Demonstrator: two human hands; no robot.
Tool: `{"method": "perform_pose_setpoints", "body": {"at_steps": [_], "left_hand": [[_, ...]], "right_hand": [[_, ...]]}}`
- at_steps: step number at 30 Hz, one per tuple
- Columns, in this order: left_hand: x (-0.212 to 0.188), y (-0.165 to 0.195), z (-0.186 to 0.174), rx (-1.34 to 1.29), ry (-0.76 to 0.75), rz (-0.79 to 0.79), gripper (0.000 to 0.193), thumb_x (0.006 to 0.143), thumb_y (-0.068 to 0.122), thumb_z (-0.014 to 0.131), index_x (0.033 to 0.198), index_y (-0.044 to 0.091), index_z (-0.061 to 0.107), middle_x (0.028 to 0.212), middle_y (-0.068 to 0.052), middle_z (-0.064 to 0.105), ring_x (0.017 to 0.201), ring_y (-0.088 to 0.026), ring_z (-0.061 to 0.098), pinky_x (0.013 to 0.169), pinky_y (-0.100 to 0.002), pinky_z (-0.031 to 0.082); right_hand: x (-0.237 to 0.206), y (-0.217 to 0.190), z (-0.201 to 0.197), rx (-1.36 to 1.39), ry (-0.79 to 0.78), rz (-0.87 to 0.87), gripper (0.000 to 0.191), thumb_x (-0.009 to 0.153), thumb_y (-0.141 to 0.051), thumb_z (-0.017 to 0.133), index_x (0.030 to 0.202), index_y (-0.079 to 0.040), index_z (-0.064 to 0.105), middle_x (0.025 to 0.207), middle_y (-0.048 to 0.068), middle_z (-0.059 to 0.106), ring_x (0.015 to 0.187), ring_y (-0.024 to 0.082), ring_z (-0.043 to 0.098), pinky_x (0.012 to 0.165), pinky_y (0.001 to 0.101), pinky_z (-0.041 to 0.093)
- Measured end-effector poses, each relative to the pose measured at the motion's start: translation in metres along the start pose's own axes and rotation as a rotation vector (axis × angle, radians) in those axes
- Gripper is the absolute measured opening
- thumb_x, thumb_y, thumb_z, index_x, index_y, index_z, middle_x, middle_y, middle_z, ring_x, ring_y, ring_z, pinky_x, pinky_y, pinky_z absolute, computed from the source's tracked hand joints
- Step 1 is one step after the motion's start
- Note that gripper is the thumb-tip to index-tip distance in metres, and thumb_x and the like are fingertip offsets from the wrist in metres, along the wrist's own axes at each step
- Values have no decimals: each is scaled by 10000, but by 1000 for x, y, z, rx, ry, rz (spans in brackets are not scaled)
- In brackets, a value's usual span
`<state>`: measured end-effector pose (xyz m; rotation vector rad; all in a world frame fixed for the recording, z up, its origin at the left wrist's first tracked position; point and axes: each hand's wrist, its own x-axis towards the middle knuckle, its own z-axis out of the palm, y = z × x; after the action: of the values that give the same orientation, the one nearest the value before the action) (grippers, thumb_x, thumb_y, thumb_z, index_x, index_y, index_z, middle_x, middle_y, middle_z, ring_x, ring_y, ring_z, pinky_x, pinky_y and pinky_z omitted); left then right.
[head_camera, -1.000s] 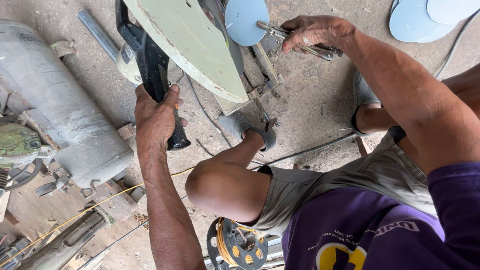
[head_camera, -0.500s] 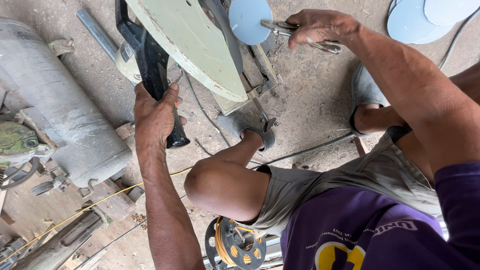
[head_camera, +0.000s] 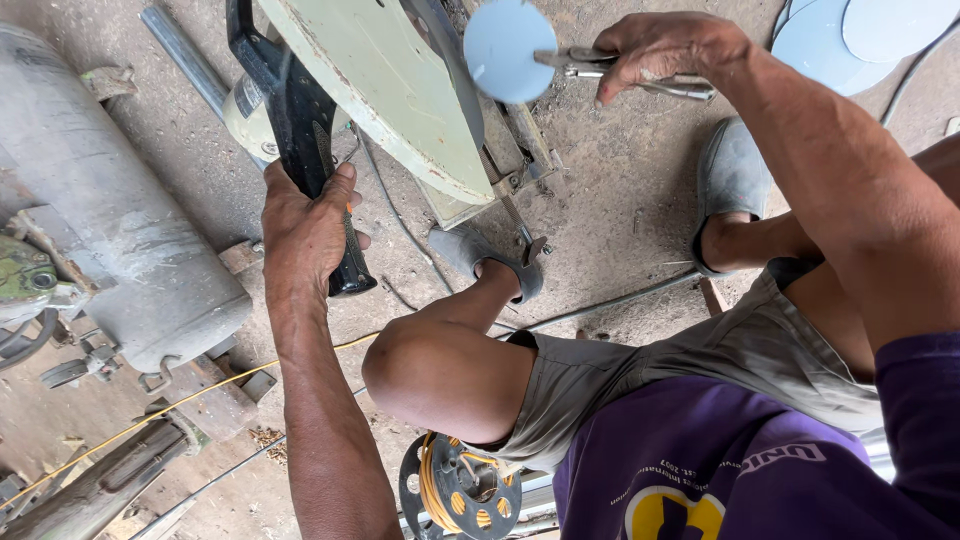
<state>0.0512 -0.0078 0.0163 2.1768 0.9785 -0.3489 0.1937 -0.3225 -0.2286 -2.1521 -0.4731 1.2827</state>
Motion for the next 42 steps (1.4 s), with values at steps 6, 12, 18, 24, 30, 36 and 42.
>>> {"method": "perform_pose_setpoints", "body": {"at_steps": [6,12,18,24,30,36,42], "left_hand": [[-3,6,3,-21,-5,36,513,942,251,671,1333,17,434,1047,-142,712,808,-157,739,460,-242,613],[-6,10,6,34,16,-13,496,945,284,660,1328,48,451,992,-141,719,708,-176,717,438,-239,581],[-5,8,5,26,12,8,472,950,274,667,1307,39,467,983,-126,720,734,-158,727,442,-233,593],[-1,3,3,-12,8,33,506,937,250,676,1330,38,437,1066,-137,706,863,-174,743,467,-254,625],[1,0,1,-37,-15,21,577,931,249,670,1381,35,379,1134,-162,689,945,-200,741,482,-264,632],[0,-2,1,-19,-14,17,589,938,254,666,1392,27,368,1145,-172,687,964,-201,744,504,-261,647],[-5,-2,1,17,-13,13,581,951,278,639,1408,43,370,1135,-176,699,966,-191,748,538,-241,660]], "right_hand": [[5,14,32,520,168,-54,540,816,-113,801,1226,-65,452,961,138,673,769,275,662,657,399,587],[28,30,66,310,274,-120,425,978,-95,652,1327,-94,409,1029,165,672,686,240,660,519,312,579],[28,20,90,460,241,-120,447,930,-18,535,1346,-126,410,1052,147,668,706,234,649,474,312,581],[14,4,111,921,187,-249,367,958,-175,681,1236,-50,477,907,157,667,666,224,658,498,321,603],[30,7,143,984,180,-486,378,964,-198,688,1238,-36,484,896,105,650,697,178,659,534,330,612],[37,10,165,807,323,-567,355,1026,-96,687,1322,-18,506,1008,159,638,850,139,590,563,351,514],[9,-2,151,668,247,-157,366,966,-166,696,1221,-37,466,866,146,706,665,188,703,525,329,622]]}}
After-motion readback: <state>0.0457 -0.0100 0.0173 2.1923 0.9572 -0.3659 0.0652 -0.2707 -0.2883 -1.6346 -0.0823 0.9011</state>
